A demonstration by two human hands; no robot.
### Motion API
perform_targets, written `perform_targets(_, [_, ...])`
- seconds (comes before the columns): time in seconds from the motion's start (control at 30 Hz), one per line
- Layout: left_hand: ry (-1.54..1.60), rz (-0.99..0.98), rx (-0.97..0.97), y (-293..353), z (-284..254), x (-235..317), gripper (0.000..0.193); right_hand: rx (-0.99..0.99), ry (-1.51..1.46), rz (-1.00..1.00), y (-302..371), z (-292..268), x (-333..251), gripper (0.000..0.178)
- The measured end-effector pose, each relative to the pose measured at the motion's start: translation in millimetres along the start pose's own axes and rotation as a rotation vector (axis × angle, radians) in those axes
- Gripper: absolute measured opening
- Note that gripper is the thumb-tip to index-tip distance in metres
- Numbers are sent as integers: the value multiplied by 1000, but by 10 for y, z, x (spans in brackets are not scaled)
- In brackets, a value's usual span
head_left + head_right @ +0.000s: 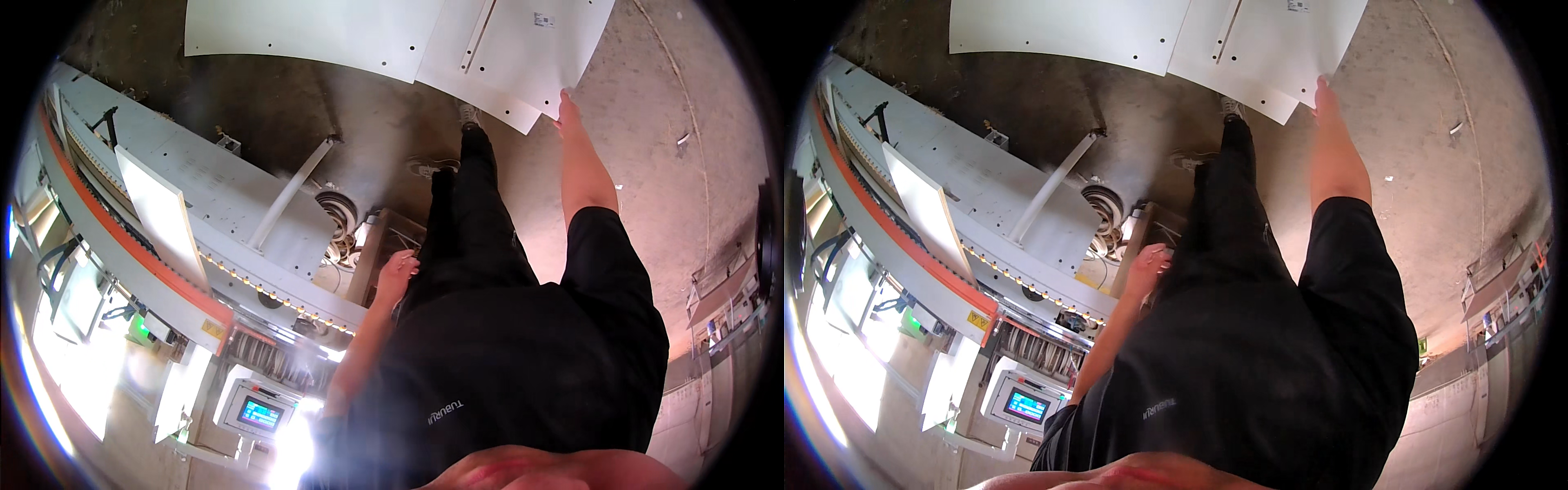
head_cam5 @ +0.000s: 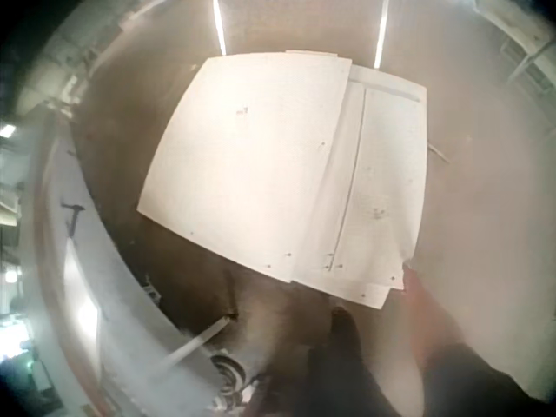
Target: The person repeatedly picks up white rectangular panels from a pile on the floor, places them onto a machine conveyor, and then stacks them back onto the pile. The person handles the panels one at a time throughout the clip.
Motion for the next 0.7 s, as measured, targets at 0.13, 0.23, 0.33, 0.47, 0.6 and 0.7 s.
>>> perform_targets(0.13, [-114,103,-99,-107,168,374,34,-166,36,-99,285,-81,77,73])
perform_targets(0.23, [-97,167,-110,-311,195,736,34,-420,-22,-135,929,21,291,66])
perform_targets(0.33, [-79,286,-132,-594,270,1128,39,-688,31,-167,1810,222,559,54])
perform_targets(0.47, [245,392,44,-670,507,1852,46,-944,61,-54,3241,506,1109,44])
perform_targets(0.6, [586,275,292,-544,407,1645,35,-1296,343,113,3764,813,1868,39])
perform_targets(0.7, [454,272,371,-124,29,1373,30,-1099,152,205,3521,823,1805,44])
Point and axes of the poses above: each hand's wrist, its own y-axis away from the middle knuckle, its own z-axis out of the palm, x = y × z, the point moved 7 cm from there along -y, towards the middle knuckle, and after that the axes turned 15 degrees about z, right-handed, at the moved point
